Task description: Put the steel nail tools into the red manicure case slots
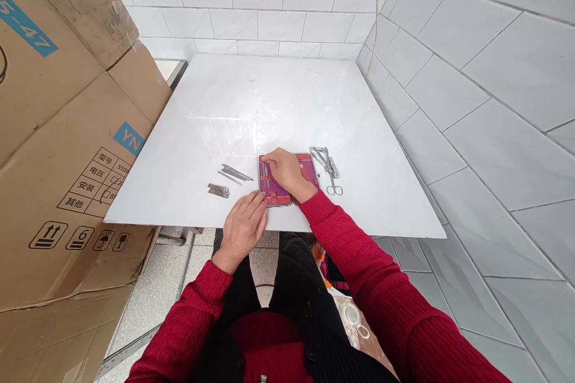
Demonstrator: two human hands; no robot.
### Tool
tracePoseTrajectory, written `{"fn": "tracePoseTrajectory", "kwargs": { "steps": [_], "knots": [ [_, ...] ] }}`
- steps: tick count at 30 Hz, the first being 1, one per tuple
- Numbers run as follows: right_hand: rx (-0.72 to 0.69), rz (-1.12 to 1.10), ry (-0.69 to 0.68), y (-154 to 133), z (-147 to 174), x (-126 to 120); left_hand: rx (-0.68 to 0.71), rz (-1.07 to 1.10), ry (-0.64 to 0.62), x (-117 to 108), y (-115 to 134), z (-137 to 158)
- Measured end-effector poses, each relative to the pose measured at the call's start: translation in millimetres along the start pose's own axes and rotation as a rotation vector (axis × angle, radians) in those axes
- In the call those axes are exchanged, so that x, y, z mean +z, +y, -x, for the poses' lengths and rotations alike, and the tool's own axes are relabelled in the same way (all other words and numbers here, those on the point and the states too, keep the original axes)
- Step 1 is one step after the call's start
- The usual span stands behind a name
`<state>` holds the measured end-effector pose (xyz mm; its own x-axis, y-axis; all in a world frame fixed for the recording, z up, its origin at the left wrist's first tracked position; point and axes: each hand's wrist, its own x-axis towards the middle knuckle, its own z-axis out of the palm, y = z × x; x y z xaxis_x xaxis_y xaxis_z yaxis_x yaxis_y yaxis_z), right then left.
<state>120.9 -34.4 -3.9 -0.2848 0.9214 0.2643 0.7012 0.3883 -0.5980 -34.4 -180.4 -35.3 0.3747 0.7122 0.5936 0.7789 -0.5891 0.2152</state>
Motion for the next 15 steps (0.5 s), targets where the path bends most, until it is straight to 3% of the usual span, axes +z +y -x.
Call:
{"fn": "tracePoseTrajectory", "kwargs": {
  "steps": [7,15],
  "knots": [
    [0.034,-0.099,0.029,-2,-1,-4,-0.003,-0.005,-0.013,0,0,2],
    [-0.049,-0.080,-0.008,-24,3,-1,-0.013,0.004,-0.026,-1,1,3]
  ]
}}
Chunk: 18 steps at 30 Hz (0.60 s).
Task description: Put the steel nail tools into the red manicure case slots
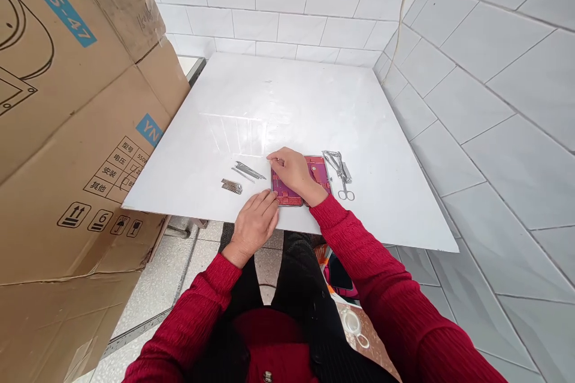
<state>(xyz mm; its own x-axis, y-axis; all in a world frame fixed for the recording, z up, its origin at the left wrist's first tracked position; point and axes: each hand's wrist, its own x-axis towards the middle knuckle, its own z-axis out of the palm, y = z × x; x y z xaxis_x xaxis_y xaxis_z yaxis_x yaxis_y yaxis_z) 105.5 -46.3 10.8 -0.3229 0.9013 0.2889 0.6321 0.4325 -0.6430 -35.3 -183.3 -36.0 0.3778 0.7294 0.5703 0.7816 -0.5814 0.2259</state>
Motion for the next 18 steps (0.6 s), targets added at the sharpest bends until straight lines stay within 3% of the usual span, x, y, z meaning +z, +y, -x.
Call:
{"fn": "tracePoseTrajectory", "kwargs": {
  "steps": [4,10,15,18],
  "knots": [
    [-0.001,-0.026,0.031,-4,-4,-11,-0.003,0.010,0.006,0,0,0],
    [0.111,-0.075,0.152,17,-6,-34,0.013,-0.013,0.032,1,-1,0],
    [0.250,-0.147,0.105,24,4,-34,0.008,-0.008,0.023,2,-2,0],
    [0.265,-0.181,0.099,21,9,-29,0.014,-0.014,0.024,2,-1,0]
  ]
}}
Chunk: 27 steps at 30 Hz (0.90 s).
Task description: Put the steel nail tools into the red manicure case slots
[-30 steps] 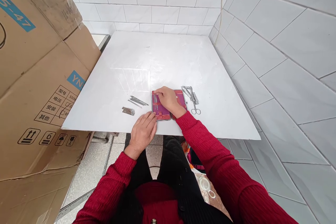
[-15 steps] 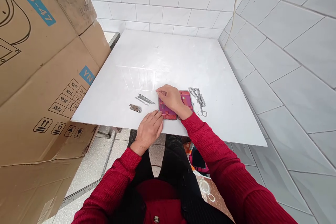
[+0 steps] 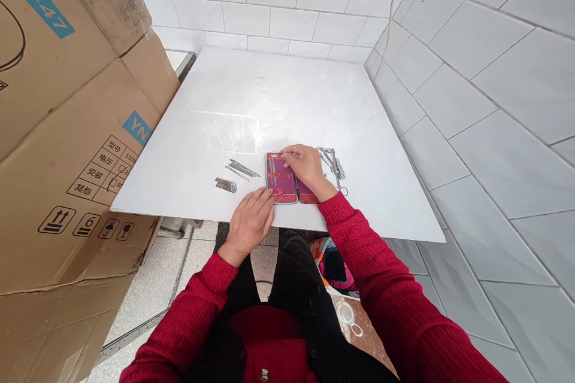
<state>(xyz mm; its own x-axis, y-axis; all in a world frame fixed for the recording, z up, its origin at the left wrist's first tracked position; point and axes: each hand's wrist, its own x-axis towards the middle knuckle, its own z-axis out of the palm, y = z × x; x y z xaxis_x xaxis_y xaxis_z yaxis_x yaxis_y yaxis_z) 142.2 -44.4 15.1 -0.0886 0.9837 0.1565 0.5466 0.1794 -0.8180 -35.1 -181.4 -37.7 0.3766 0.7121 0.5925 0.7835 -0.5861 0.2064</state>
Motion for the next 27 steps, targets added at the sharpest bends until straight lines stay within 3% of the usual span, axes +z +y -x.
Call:
{"fn": "tracePoseTrajectory", "kwargs": {
  "steps": [10,27],
  "knots": [
    [-0.202,0.175,0.052,17,2,10,0.012,-0.013,0.026,0,1,-1],
    [-0.233,0.352,0.029,13,4,11,0.021,-0.021,0.045,0,1,0]
  ]
}}
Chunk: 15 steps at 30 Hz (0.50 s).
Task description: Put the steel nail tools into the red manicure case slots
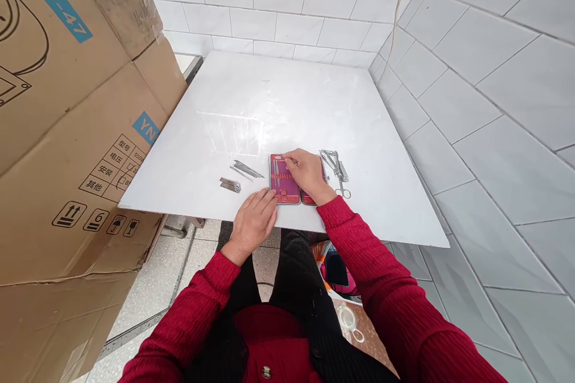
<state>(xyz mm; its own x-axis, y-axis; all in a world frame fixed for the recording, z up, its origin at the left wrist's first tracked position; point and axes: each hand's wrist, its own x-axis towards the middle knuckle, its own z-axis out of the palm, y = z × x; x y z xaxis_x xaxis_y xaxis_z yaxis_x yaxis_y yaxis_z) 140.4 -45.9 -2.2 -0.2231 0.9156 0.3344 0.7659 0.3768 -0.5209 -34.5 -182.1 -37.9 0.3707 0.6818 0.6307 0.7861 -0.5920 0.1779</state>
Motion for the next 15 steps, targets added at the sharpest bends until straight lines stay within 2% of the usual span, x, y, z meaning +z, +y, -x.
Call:
{"fn": "tracePoseTrajectory", "kwargs": {
  "steps": [6,15],
  "knots": [
    [-0.091,0.051,-0.092,-24,-7,-4,0.017,-0.022,0.010,-1,1,-1],
    [-0.236,0.195,-0.420,-88,-16,9,-0.021,0.018,-0.030,1,0,2]
  ]
}}
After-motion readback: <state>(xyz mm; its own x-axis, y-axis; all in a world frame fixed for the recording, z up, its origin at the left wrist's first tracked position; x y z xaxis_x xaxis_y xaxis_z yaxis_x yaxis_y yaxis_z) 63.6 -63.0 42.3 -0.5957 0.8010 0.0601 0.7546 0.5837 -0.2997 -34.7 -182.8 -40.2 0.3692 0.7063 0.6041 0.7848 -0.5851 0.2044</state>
